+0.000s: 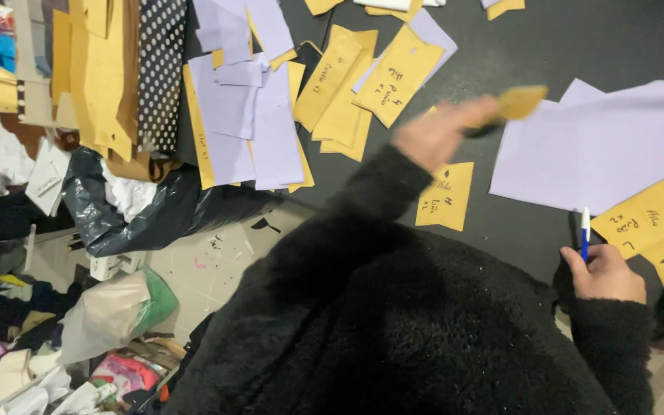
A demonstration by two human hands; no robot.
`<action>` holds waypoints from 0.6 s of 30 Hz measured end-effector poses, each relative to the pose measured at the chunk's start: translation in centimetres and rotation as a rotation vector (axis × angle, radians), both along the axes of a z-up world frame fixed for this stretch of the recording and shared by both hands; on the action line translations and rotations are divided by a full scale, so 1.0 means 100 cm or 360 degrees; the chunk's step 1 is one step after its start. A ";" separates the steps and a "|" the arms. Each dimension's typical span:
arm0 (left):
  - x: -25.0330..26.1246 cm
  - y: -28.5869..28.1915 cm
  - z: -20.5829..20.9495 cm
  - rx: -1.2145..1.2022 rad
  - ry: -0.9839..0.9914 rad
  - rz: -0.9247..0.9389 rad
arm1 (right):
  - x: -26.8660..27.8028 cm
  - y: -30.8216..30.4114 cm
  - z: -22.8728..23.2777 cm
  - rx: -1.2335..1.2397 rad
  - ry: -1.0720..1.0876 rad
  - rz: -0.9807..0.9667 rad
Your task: Cutting and marking fabric pieces for garment production using scissors and an electric rotary cutter.
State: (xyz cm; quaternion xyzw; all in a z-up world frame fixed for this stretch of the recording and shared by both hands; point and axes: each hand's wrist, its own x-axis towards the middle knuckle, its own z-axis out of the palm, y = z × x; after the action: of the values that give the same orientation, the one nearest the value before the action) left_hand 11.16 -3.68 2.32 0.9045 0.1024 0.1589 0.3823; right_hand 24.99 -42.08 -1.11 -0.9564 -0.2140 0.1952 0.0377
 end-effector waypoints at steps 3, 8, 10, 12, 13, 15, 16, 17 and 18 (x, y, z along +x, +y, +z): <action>-0.062 0.047 0.034 0.0211 -0.0385 0.0374 | 0.006 -0.012 -0.005 0.0149 -0.0034 -0.0020; -0.139 0.106 -0.009 0.0681 0.0068 0.0406 | 0.046 -0.066 -0.057 0.0284 -0.0119 -0.0040; -0.152 0.112 -0.010 0.0610 0.0715 0.0294 | 0.079 -0.130 -0.124 0.0987 -0.0185 -0.0254; -0.148 0.126 -0.016 0.0534 0.0698 0.0449 | 0.081 -0.146 -0.131 0.0981 -0.0154 -0.0288; -0.147 0.130 -0.020 0.0457 0.0681 0.0606 | 0.082 -0.156 -0.133 0.0976 -0.0122 -0.0320; -0.115 0.138 -0.018 0.0404 0.0744 0.0898 | 0.093 -0.164 -0.134 0.0988 -0.0104 -0.0363; -0.102 0.143 -0.015 0.0349 0.0825 0.1195 | 0.100 -0.166 -0.136 0.1001 -0.0062 -0.0405; -0.094 0.143 -0.017 0.0348 0.0818 0.1205 | 0.105 -0.165 -0.136 0.1005 -0.0066 -0.0394; -0.084 0.144 -0.020 0.0466 0.0848 0.1214 | 0.109 -0.165 -0.137 0.1023 -0.0030 -0.0447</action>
State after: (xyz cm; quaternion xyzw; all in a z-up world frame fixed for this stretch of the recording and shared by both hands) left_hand 2.72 10.76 0.34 0.8559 0.4974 0.0635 0.1261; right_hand 35.86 -58.54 -14.80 -0.9175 -0.1312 0.1018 0.3615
